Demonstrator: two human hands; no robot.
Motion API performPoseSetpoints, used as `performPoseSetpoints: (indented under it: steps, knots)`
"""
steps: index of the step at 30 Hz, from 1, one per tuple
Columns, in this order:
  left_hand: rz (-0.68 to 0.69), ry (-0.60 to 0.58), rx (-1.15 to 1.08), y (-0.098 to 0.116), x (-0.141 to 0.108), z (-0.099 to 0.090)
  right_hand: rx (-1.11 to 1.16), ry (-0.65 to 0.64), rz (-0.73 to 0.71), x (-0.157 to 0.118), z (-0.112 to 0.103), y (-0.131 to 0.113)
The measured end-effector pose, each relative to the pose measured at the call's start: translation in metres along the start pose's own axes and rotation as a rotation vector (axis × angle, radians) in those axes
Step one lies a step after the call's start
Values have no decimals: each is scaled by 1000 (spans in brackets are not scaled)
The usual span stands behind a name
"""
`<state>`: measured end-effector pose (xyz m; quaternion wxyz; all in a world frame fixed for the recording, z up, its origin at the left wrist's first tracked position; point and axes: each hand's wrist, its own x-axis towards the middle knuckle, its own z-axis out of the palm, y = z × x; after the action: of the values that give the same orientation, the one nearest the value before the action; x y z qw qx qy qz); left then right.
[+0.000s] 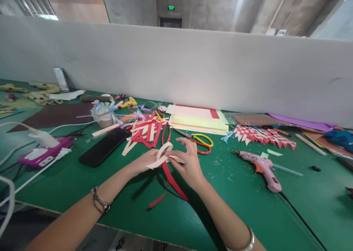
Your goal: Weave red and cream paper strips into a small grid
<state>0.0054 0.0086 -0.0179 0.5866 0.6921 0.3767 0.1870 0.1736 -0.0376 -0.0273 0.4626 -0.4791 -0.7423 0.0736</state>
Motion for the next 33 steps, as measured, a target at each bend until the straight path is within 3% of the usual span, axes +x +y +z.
performPoseSetpoints:
  steps: [3, 7, 12, 16, 24, 29, 33]
  knots:
    - [5, -29, 30, -1, -1, 0, -7, -52, 13, 0, -1, 0]
    - [55, -69, 114, -2, -2, 0, 184, -109, 160, 2, 0, 2]
    - [103, -99, 153, -1, -4, -2, 242, -7, 318, 4, -1, 5]
    - [130, -97, 237, 5, -7, -3, 79, 72, 242, 3, -4, 11]
    - [149, -122, 287, 9, -9, -7, -155, 60, 137, 3, -12, 20]
    - [160, -119, 316, 9, -9, -8, -85, 44, 145, 7, -15, 19]
    - [132, -81, 315, 10, -9, -9, 31, 36, 231, 9, -17, 20]
